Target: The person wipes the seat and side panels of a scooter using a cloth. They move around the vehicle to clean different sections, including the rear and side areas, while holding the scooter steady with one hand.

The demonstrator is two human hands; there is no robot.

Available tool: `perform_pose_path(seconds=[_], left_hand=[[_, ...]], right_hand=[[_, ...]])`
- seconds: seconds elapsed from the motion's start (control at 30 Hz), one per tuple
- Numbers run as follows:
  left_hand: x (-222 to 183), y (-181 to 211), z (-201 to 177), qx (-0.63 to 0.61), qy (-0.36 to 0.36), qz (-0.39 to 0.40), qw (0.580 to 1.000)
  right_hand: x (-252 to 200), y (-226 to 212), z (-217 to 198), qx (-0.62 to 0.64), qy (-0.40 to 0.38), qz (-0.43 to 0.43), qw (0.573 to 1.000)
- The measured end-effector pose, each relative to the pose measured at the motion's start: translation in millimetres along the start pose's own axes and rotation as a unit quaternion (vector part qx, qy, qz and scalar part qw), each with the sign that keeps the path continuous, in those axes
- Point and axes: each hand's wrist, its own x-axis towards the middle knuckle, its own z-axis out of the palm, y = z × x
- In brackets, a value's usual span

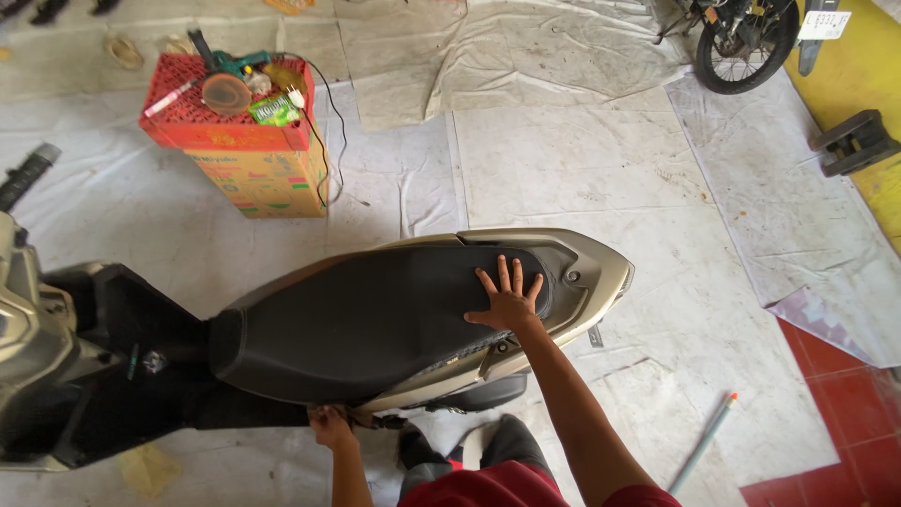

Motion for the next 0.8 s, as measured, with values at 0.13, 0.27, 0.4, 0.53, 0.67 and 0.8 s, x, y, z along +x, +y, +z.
perform_pose_path(seconds=[0.13, 0.27, 0.4, 0.53, 0.67, 0.8], left_hand=[[18.7, -29.8, -17.0, -0.031, 0.015, 0.055, 0.998], [7.5, -49.7, -19.3, -0.091, -0.059, -0.024, 0.994], [-38.9, -70.6, -6.8, -0.023, -0.042, 0.131, 0.99], [-90.1, -90.5, -12.7, 0.018, -0.087, 0.21, 0.974], [-121.6, -84.2, -33.4, 0.277, -0.202, 0.302, 0.89], [-205.6, -18.9, -26.3, 0.56, -0.366, 0.278, 0.689]], right_hand=[[3.8, 3.3, 7.8, -0.021, -0.011, -0.018, 1.0], [5.7, 4.7, 13.3, -0.025, 0.025, -0.037, 0.999], [9.4, 9.9, 23.0, -0.033, 0.076, -0.057, 0.995], [2.4, 13.0, 31.8, -0.063, 0.104, -0.096, 0.988], [5.9, 13.8, 28.5, -0.066, 0.145, -0.114, 0.981], [8.9, 19.0, 31.7, -0.081, 0.151, -0.128, 0.977]])
